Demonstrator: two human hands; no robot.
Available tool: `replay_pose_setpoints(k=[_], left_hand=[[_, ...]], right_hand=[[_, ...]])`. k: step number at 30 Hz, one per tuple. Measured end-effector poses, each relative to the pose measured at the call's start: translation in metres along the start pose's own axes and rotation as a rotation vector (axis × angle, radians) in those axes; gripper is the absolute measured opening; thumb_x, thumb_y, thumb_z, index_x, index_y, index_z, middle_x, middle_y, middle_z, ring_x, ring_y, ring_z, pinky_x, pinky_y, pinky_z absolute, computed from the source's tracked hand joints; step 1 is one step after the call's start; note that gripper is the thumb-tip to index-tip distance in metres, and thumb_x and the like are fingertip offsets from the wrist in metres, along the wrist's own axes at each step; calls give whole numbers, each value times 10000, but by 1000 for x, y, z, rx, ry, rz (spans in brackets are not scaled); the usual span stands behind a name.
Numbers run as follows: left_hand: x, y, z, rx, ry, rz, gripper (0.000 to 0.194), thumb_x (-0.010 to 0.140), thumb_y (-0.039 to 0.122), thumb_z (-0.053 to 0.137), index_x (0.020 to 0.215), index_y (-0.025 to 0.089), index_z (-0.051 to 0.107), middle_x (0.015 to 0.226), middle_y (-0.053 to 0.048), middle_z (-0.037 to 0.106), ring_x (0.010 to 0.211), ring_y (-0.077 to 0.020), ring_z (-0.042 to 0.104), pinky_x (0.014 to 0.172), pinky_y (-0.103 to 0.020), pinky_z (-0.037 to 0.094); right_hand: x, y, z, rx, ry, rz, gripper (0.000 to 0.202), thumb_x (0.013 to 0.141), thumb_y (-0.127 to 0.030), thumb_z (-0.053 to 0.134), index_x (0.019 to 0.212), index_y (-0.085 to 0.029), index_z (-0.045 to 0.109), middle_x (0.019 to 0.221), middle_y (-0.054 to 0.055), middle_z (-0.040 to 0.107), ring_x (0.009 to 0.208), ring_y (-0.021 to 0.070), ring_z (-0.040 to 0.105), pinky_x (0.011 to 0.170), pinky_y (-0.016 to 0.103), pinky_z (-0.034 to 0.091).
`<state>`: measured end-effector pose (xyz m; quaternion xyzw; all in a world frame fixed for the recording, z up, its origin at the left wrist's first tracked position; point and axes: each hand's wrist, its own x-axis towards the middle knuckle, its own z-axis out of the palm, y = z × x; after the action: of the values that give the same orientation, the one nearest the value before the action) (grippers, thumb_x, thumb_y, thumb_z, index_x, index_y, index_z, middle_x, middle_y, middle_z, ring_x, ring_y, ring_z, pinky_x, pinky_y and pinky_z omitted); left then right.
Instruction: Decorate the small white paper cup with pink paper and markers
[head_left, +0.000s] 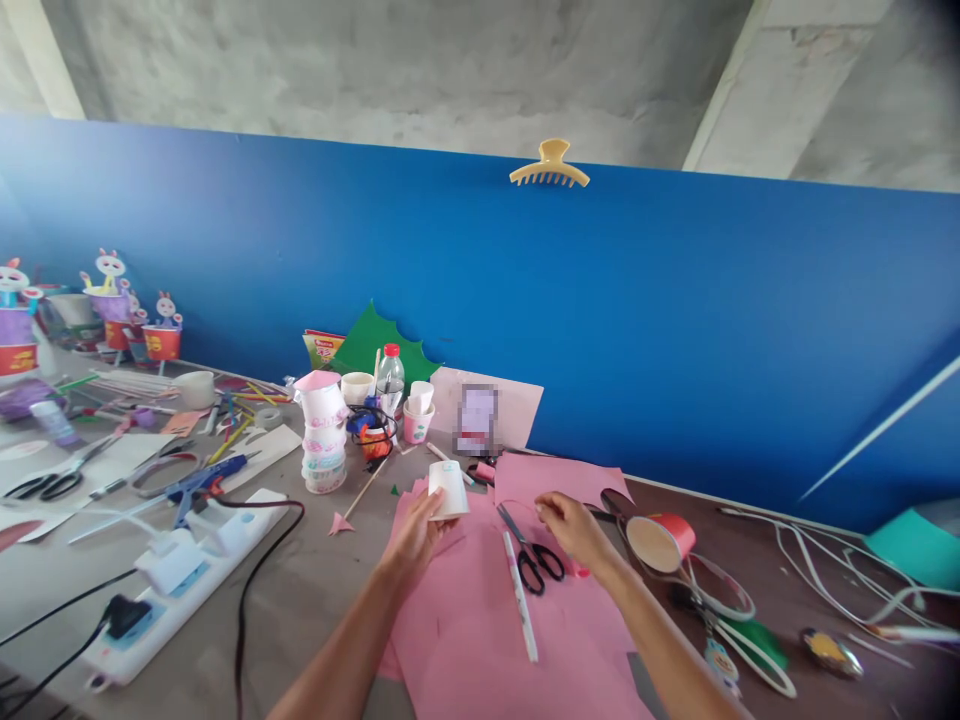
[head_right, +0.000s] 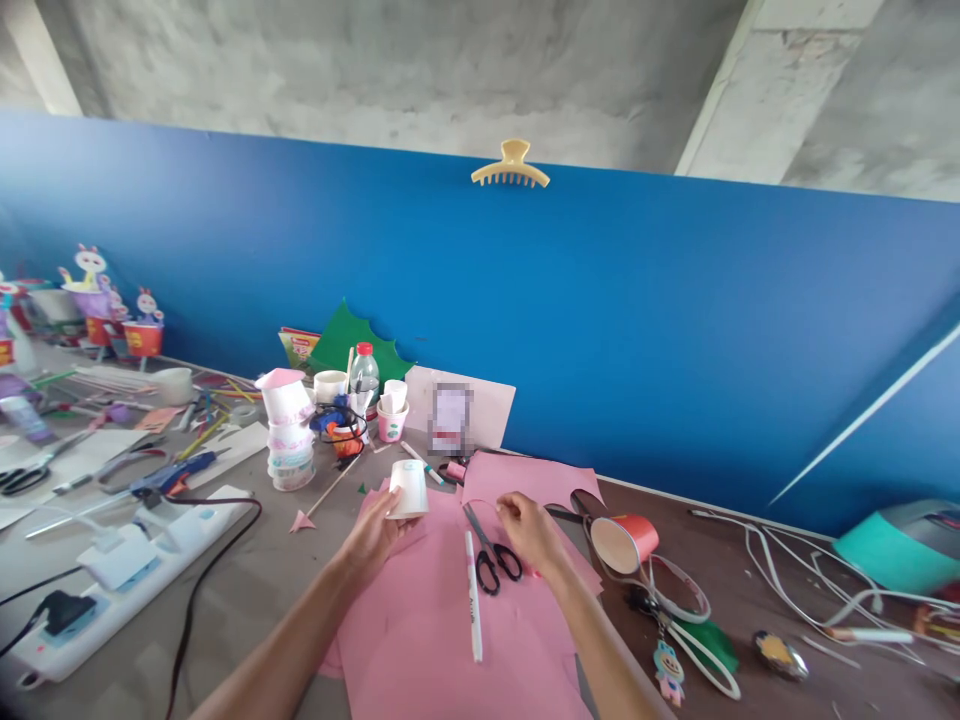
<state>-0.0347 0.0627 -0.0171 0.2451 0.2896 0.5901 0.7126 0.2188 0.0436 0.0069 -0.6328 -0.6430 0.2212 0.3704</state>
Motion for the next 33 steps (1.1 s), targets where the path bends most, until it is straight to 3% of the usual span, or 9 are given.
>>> replay_pose_setpoints(k=[5, 14, 26, 33], left_hand=[[-2, 3, 1, 5, 10, -18, 449, 649, 381, 868, 983, 130, 705, 874, -68, 746, 767, -185, 690, 753, -308, 566], [-2, 5, -1, 16, 19, -46, 379, 738, 334, 820, 1022, 119, 690, 852, -84, 741, 704, -178, 690, 656, -281, 572], [-3, 5, 2, 9, 35, -68, 428, 679, 354, 867, 1008, 129, 711, 852, -79, 736, 736, -193, 684, 694, -299, 565], [-1, 2, 3, 20, 73, -78, 364, 729, 354, 818, 1001, 136, 712, 900, -96, 744, 807, -222, 697, 746, -317, 552]], right_hand=[[2, -1, 17, -76, 33, 9, 296, 855, -325, 489, 954, -164, 717, 987, 118, 774, 922, 243, 729, 817, 314, 540], [3, -6, 49, -263, 78, -57, 365, 870, -156, 499, 1187, -132, 677, 1261, 150, 677, 1218, 271, 614, 1029, 343, 452], [39, -21, 76, -437, -53, -133, 330, 921, -124, 481, 1122, -169, 739, 1123, 129, 704, 1080, 251, 617, 907, 302, 452], [54, -37, 80, -564, -120, -98, 401, 910, -138, 504, 1264, -220, 673, 1167, 147, 664, 1069, 285, 596, 857, 347, 427]])
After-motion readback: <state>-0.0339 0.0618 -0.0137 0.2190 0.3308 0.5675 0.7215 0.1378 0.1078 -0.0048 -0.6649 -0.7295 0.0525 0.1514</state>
